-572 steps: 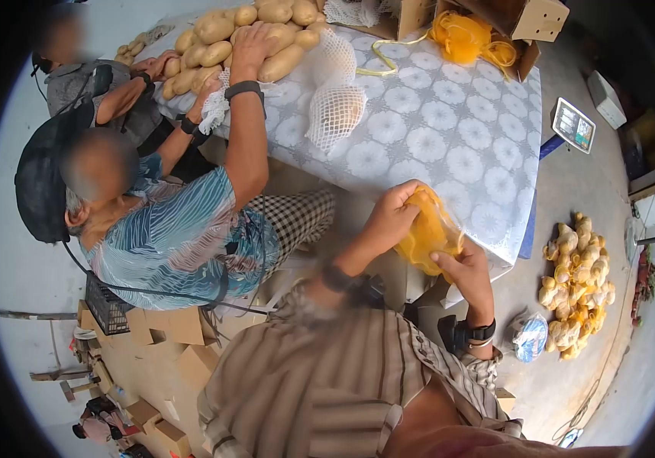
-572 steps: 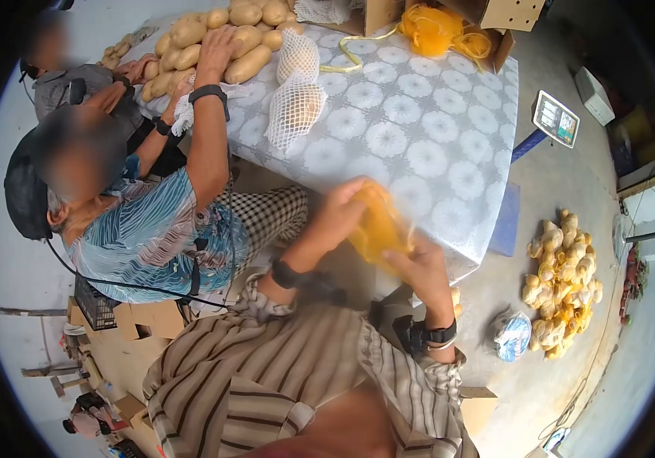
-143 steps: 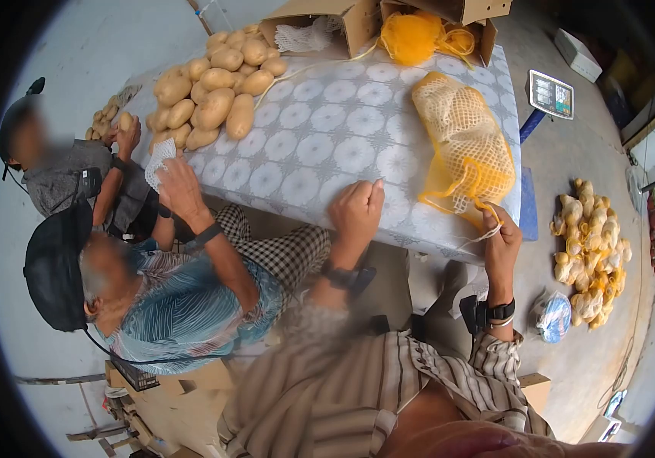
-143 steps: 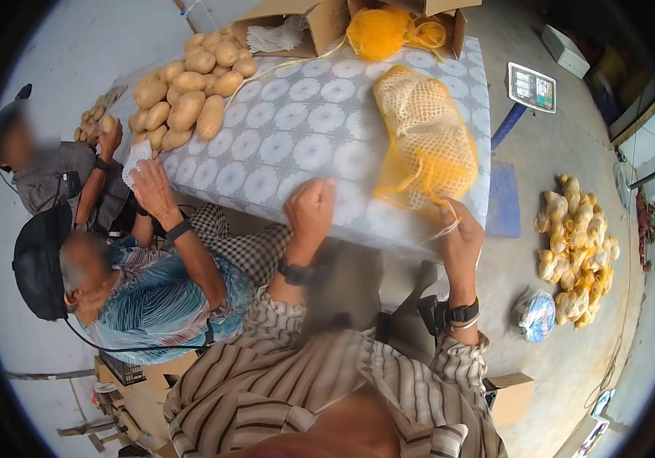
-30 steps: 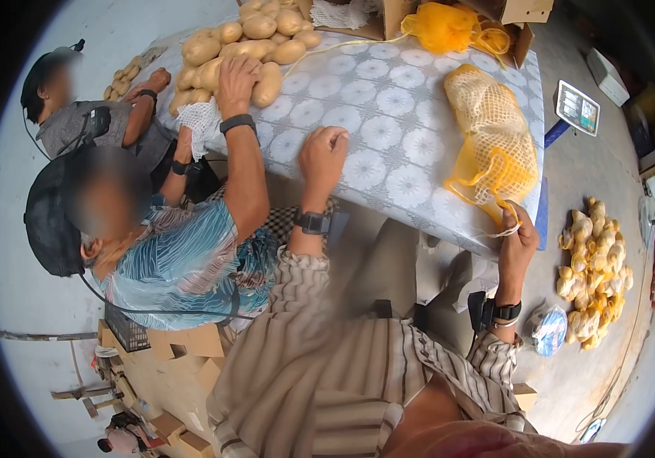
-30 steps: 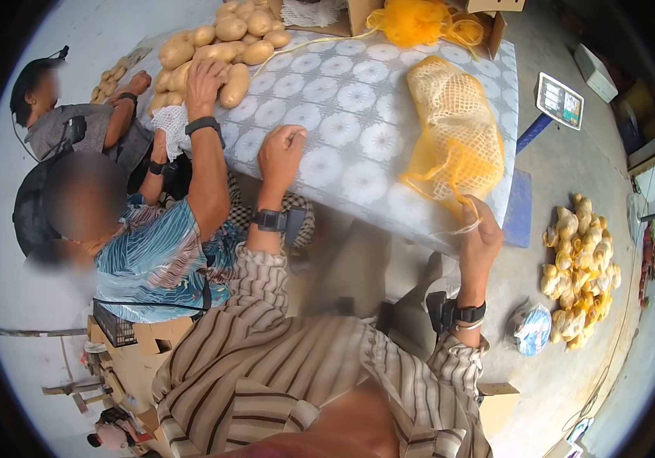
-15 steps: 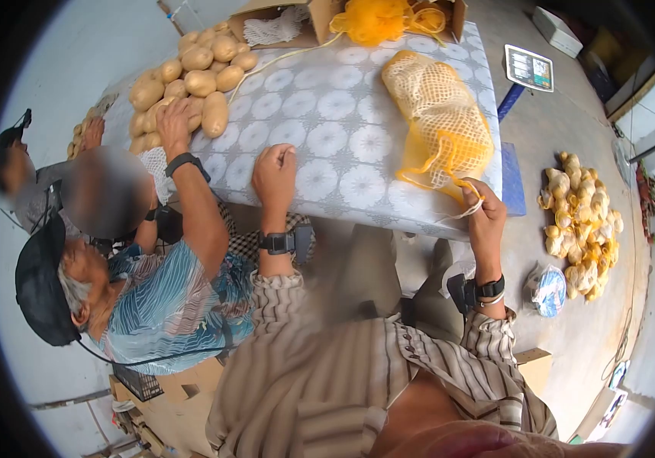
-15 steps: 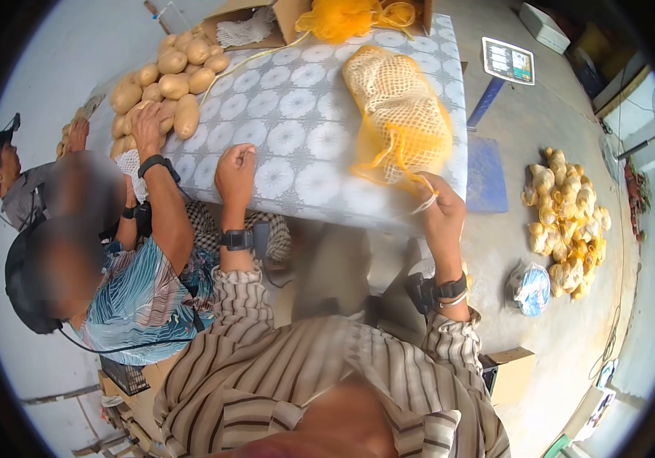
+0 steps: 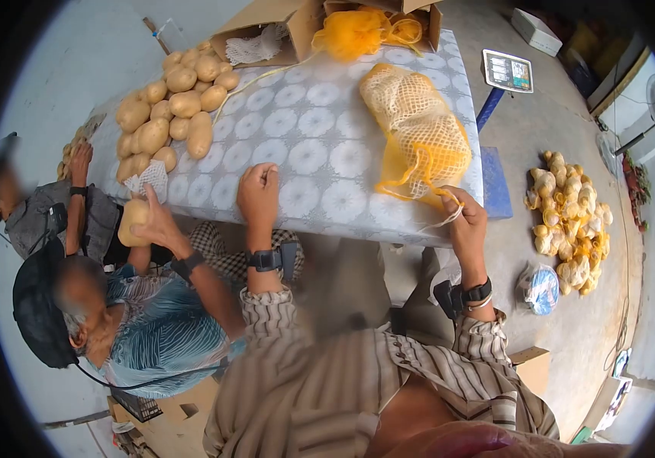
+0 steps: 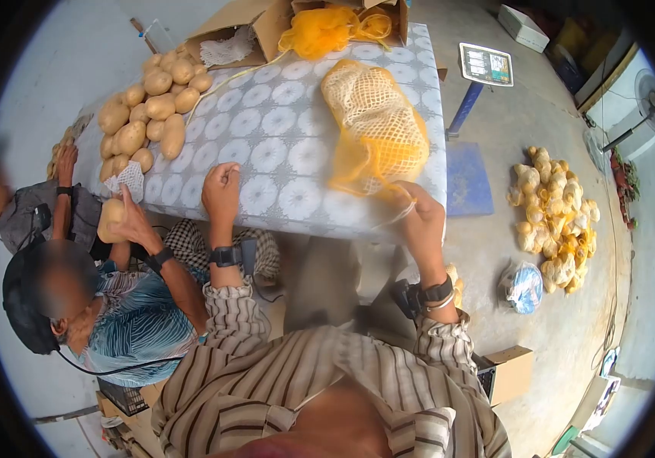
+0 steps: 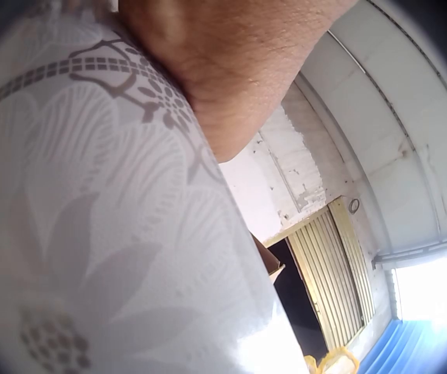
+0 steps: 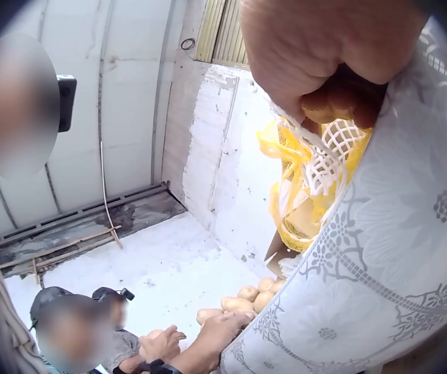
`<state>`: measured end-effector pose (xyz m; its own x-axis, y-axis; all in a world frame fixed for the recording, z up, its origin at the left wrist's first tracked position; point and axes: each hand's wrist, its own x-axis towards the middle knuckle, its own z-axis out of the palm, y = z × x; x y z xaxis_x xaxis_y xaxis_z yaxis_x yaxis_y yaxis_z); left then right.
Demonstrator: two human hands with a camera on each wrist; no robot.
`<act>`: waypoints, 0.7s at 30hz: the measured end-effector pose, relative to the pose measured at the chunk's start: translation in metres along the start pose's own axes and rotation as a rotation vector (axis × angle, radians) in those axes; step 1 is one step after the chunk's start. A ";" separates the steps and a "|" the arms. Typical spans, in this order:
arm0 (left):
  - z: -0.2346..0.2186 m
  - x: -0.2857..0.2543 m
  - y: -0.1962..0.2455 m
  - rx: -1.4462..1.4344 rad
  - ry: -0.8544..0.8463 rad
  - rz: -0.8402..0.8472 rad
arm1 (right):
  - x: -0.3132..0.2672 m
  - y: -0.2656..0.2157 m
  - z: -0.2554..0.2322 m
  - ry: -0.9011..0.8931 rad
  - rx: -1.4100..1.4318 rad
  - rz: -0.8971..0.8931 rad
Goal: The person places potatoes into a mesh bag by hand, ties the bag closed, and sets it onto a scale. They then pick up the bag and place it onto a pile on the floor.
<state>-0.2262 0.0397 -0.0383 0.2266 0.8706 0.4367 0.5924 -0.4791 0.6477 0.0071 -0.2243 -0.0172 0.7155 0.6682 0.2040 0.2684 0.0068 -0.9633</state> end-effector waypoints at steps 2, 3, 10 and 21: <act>0.001 0.002 -0.003 0.016 -0.003 0.001 | 0.001 -0.005 0.002 0.001 -0.008 0.020; 0.001 0.003 -0.004 0.024 -0.009 0.009 | 0.002 -0.005 0.002 -0.015 -0.002 0.021; 0.001 0.003 -0.002 -0.005 0.009 -0.014 | 0.003 0.004 0.003 -0.006 0.075 0.015; -0.002 0.002 0.001 -0.020 0.005 -0.020 | 0.003 0.006 0.001 -0.001 0.046 -0.012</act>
<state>-0.2263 0.0408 -0.0353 0.2108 0.8795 0.4266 0.5813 -0.4637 0.6686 0.0103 -0.2216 -0.0228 0.7115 0.6689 0.2155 0.2472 0.0488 -0.9677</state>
